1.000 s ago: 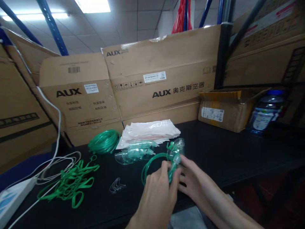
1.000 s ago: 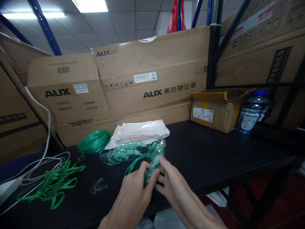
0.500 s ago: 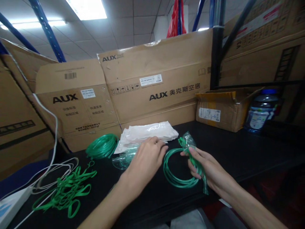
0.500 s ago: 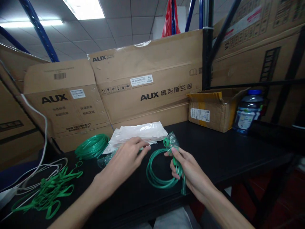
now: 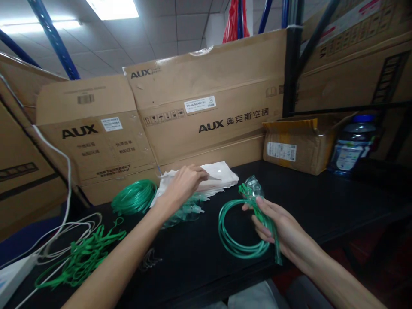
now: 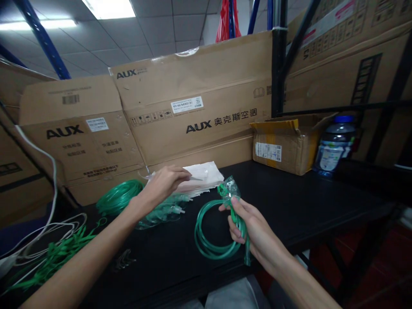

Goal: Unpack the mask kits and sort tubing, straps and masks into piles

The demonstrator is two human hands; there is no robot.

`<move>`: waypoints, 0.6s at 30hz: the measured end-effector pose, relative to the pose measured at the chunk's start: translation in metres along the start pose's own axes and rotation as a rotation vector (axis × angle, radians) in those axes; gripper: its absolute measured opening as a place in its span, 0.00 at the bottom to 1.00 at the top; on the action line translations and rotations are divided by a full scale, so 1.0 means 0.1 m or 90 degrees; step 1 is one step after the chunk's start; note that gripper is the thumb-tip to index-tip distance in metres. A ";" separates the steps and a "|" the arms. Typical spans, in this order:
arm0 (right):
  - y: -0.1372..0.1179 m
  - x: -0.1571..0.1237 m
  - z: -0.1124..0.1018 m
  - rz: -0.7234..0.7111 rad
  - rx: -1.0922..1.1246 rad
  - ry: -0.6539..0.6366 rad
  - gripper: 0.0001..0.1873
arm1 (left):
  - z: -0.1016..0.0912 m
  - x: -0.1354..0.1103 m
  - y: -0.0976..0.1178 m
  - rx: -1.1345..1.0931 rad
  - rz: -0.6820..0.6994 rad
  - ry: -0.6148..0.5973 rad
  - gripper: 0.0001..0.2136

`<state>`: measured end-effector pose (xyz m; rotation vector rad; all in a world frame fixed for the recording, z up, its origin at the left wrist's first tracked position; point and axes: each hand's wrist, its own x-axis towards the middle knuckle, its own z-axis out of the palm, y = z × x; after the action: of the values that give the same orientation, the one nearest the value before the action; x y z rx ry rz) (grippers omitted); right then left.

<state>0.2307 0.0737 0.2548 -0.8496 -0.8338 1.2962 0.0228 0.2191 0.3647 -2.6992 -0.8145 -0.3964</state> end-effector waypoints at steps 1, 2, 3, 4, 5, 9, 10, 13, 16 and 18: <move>0.00 0.00 0.00 0.002 0.002 -0.003 0.24 | -0.08 -0.11 -0.05 -0.012 0.011 0.027 0.11; 0.00 -0.01 0.00 0.003 0.002 -0.005 0.24 | -0.15 -0.23 -0.10 -0.032 0.021 0.063 0.12; -0.01 -0.01 0.00 0.003 0.002 -0.007 0.24 | -0.21 -0.36 -0.15 -0.057 0.024 0.098 0.12; -0.01 -0.01 0.01 0.003 0.001 -0.008 0.24 | -0.25 -0.50 -0.20 -0.080 0.016 0.122 0.12; -0.01 -0.01 0.01 0.005 0.000 -0.009 0.24 | -0.27 -0.64 -0.24 -0.096 0.001 0.126 0.12; -0.02 -0.01 0.02 0.015 0.007 -0.018 0.24 | -0.23 -1.08 -0.32 -0.092 -0.079 0.025 0.19; -0.02 -0.01 0.02 0.018 0.009 -0.021 0.24 | -0.21 -1.12 -0.31 -0.089 -0.098 0.003 0.21; 0.00 0.00 0.00 0.021 0.008 -0.024 0.23 | -0.20 -1.08 -0.14 -0.090 -0.163 -0.012 0.19; 0.01 0.00 -0.01 0.020 0.002 -0.020 0.23 | -0.23 -0.88 0.09 -0.093 -0.203 -0.016 0.18; 0.01 -0.01 -0.01 0.019 -0.004 -0.018 0.24 | -0.23 -0.76 0.20 -0.076 -0.204 -0.036 0.24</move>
<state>0.2308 0.0728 0.2536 -0.8533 -0.8506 1.3356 -0.0305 0.1576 0.3557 -2.7003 -1.2854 -0.4523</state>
